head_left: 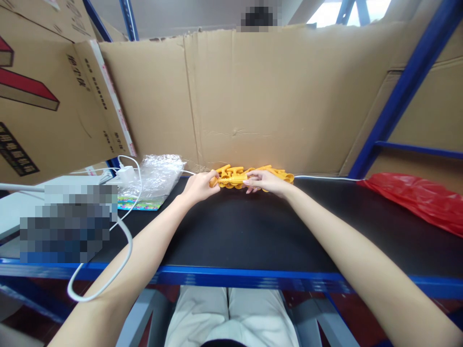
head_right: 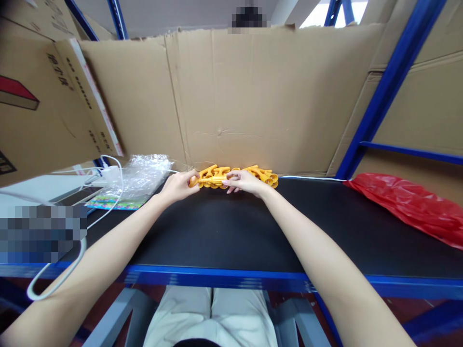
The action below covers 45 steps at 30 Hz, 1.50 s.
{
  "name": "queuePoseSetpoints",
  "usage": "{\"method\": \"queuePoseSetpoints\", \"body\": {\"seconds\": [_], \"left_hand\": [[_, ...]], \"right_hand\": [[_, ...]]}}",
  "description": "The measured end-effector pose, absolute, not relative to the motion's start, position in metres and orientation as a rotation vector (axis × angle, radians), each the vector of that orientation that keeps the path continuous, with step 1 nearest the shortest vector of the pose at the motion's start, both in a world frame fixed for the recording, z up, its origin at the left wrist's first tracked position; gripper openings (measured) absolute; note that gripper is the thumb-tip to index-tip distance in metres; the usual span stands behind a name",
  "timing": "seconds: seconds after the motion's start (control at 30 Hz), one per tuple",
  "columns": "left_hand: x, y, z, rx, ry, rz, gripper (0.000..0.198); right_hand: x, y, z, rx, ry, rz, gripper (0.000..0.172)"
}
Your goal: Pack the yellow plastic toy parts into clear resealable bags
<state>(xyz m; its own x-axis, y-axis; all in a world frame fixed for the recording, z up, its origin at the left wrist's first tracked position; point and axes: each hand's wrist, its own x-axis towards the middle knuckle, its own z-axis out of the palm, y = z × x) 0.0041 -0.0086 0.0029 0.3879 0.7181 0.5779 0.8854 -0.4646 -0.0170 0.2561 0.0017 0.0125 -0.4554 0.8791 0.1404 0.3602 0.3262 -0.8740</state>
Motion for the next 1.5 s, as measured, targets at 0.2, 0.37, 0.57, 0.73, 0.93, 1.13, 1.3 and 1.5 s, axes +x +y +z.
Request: {"method": "queuePoseSetpoints", "body": {"seconds": [0.2,0.37,0.57,0.73,0.93,1.13,1.3,1.5], "left_hand": [[0.005,-0.011,0.005,-2.342,-1.418,-0.717,0.031],[0.005,-0.013,0.007,-2.309,-1.53,-0.77,0.051],[0.004,-0.009,0.003,-2.294,-1.57,-0.703,0.042],[0.006,-0.007,-0.001,-2.336,-1.586,-0.615,0.034],[0.007,-0.009,0.001,-2.374,-1.587,-0.552,0.029],[0.008,-0.008,-0.001,-2.388,-1.572,-0.536,0.027],[0.007,-0.008,-0.002,-2.417,-1.554,-0.523,0.026],[0.008,-0.007,-0.002,-2.421,-1.579,-0.478,0.025]], "right_hand": [[0.255,-0.001,0.013,-1.109,-1.929,1.003,0.04],[0.257,0.002,0.016,-1.149,-1.834,0.873,0.047],[0.268,0.019,0.015,-1.023,-1.61,0.461,0.047],[0.279,0.019,0.012,-1.136,-1.604,-0.2,0.038],[0.285,0.012,0.004,-1.414,-1.812,-0.68,0.033],[0.291,0.021,-0.009,-1.606,-2.044,-0.733,0.04],[0.297,0.029,-0.012,-1.527,-2.138,-0.557,0.053],[0.295,0.025,-0.009,-1.409,-2.206,-0.458,0.064]]}}
